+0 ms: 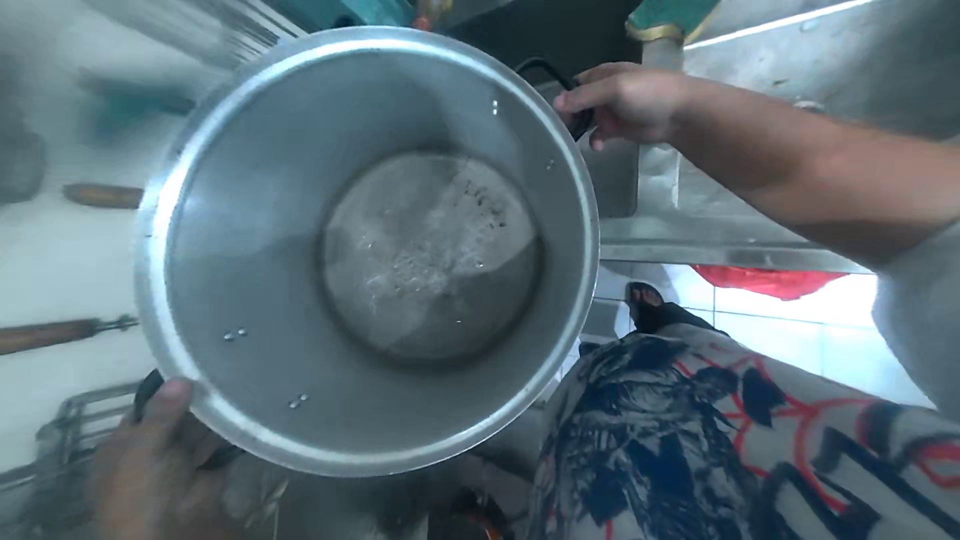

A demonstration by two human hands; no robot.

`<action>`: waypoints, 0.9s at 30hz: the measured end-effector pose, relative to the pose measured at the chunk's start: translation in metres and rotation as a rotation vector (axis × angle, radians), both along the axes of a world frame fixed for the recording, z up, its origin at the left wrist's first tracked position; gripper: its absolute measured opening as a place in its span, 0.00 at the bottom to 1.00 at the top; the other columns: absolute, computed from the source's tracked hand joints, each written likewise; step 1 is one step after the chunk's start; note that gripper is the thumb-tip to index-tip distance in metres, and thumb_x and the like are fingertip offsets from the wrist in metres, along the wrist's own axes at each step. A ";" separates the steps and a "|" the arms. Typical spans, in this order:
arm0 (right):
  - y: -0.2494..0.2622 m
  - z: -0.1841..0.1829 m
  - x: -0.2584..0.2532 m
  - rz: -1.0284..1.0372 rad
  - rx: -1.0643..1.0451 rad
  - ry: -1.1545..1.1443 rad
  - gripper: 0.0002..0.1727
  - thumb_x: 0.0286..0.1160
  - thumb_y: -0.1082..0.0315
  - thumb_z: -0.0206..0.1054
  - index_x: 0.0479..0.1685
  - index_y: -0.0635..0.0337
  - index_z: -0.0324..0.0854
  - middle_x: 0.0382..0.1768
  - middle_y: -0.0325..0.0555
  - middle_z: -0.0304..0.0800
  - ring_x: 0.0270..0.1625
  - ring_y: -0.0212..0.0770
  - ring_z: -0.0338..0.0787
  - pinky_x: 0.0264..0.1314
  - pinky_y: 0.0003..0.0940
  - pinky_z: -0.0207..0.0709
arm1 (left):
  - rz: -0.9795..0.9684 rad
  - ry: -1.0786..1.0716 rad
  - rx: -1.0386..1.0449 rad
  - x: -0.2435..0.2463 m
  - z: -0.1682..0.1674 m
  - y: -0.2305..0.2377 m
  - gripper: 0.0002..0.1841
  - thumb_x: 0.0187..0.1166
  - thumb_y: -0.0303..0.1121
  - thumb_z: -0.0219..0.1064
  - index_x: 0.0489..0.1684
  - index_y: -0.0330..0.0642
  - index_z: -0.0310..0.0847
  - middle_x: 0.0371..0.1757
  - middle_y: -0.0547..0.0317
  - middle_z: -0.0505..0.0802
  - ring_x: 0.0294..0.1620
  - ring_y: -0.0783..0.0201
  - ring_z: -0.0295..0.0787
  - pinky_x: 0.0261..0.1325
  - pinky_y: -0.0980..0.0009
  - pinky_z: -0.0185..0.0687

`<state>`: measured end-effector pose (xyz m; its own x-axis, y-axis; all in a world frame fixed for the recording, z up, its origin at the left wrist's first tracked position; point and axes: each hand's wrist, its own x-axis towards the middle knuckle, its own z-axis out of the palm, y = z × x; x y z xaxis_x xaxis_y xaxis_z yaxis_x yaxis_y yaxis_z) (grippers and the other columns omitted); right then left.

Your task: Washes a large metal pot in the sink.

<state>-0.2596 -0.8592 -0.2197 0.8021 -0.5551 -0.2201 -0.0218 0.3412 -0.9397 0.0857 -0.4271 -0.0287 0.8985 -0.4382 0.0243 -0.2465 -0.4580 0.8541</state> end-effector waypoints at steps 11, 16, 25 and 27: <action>0.005 -0.010 -0.005 -0.024 0.020 -0.033 0.09 0.88 0.62 0.58 0.41 0.53 0.79 0.32 0.32 0.89 0.32 0.26 0.87 0.31 0.22 0.79 | 0.098 -0.126 0.074 -0.025 0.000 -0.020 0.03 0.80 0.34 0.66 0.43 0.51 0.76 0.19 0.77 0.83 0.15 0.82 0.77 0.18 0.82 0.77; 0.005 -0.008 -0.014 -0.060 0.014 -0.025 0.05 0.86 0.65 0.61 0.41 0.53 0.75 0.32 0.33 0.88 0.30 0.26 0.86 0.30 0.22 0.79 | 0.002 -0.122 0.037 -0.015 -0.007 -0.030 0.06 0.76 0.35 0.67 0.44 0.49 0.77 0.24 0.75 0.88 0.22 0.79 0.86 0.24 0.78 0.86; 0.007 -0.001 -0.031 -0.223 -0.004 0.081 0.07 0.82 0.65 0.65 0.50 0.55 0.75 0.35 0.35 0.87 0.35 0.28 0.86 0.36 0.26 0.80 | -0.144 -0.088 -0.084 0.002 -0.021 -0.072 0.04 0.78 0.33 0.67 0.45 0.48 0.79 0.28 0.73 0.91 0.27 0.76 0.90 0.31 0.75 0.91; 0.006 0.003 -0.031 -0.242 -0.011 0.096 0.07 0.83 0.65 0.64 0.52 0.55 0.75 0.35 0.35 0.86 0.35 0.28 0.86 0.35 0.26 0.80 | -0.145 -0.083 -0.078 0.006 -0.022 -0.080 0.02 0.78 0.34 0.66 0.41 0.50 0.79 0.22 0.76 0.87 0.19 0.79 0.83 0.24 0.79 0.84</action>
<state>-0.2905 -0.8529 -0.2164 0.6216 -0.7309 -0.2816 -0.0298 0.3373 -0.9409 0.0917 -0.5069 -0.0508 0.8194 -0.5571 0.1351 -0.3766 -0.3455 0.8595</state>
